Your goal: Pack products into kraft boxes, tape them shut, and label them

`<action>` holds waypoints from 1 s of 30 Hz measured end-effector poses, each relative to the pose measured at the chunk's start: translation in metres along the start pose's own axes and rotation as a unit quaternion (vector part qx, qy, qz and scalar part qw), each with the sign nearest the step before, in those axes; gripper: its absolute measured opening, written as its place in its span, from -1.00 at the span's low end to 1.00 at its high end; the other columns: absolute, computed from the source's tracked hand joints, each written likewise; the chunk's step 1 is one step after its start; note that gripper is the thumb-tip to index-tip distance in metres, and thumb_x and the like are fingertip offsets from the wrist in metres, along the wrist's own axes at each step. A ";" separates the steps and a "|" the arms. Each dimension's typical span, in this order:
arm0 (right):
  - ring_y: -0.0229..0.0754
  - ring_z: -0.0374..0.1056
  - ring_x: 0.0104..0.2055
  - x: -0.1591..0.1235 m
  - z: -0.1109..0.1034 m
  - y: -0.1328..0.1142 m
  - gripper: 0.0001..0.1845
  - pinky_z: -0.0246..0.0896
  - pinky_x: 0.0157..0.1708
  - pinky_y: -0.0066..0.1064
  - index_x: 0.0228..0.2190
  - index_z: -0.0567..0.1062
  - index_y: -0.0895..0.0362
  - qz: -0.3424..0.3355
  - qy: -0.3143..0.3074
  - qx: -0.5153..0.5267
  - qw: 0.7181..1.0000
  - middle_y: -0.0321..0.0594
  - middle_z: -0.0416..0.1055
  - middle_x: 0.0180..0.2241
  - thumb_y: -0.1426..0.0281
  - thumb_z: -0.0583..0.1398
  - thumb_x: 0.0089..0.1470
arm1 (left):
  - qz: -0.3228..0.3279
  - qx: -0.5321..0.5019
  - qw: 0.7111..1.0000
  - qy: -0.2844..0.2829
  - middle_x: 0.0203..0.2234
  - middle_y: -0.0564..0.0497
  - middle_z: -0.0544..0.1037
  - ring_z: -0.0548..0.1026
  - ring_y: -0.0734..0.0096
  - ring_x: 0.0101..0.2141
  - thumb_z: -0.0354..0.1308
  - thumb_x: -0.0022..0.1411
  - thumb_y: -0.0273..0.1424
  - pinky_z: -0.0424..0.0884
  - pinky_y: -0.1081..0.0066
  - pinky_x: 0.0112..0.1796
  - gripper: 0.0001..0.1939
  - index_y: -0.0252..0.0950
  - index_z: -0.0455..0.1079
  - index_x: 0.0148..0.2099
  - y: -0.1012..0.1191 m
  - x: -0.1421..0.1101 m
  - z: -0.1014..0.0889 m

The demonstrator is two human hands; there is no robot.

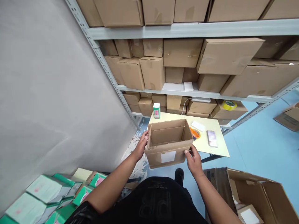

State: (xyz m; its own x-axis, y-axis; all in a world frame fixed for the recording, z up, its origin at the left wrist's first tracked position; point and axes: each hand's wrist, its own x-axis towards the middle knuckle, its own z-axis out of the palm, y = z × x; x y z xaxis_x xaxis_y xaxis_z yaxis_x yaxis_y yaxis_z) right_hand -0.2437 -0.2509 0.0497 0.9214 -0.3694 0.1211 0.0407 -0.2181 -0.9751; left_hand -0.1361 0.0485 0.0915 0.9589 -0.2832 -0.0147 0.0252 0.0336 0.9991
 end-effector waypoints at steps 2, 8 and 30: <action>0.11 0.34 0.21 0.025 -0.004 0.013 -0.41 0.27 0.18 -0.07 0.19 0.40 0.08 0.001 -0.011 0.019 1.000 -0.01 0.43 0.17 0.08 0.20 0.22 | -0.003 0.017 1.000 0.020 0.24 -0.15 0.39 0.39 0.13 0.22 -0.02 0.36 0.16 0.33 0.18 0.15 -0.29 -0.17 0.18 0.35 -0.011 0.027 0.015; 0.12 0.28 0.25 0.099 -0.012 0.036 -0.44 0.21 0.23 -0.01 0.16 0.44 0.03 -0.006 -0.057 0.012 0.998 -0.01 0.36 0.22 0.03 0.15 0.25 | -0.031 -0.034 0.991 0.126 0.12 -0.12 0.48 0.52 0.22 0.03 -0.05 0.33 0.19 0.45 0.27 -0.03 -0.31 -0.18 0.24 0.26 -0.036 0.104 0.053; -0.03 0.46 -0.23 0.202 0.030 0.067 -0.48 0.38 -0.30 -0.25 -0.19 0.48 0.04 0.251 -0.013 0.092 0.964 -0.18 0.52 -0.20 0.10 0.43 -0.17 | 0.001 0.112 0.994 0.002 0.31 -0.19 0.32 0.29 0.04 0.29 0.31 0.12 -0.39 0.27 0.06 0.19 -0.21 -0.13 0.19 0.38 -0.098 0.239 0.010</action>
State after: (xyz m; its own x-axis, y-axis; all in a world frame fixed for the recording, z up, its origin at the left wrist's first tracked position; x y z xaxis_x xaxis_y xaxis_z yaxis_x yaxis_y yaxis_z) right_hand -0.0429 -0.3130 0.0030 0.8522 -0.3629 -0.3768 -0.3474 0.1459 -0.9263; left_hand 0.0882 -0.0323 -0.0099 0.9602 -0.2791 -0.0121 -0.0402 -0.1811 0.9826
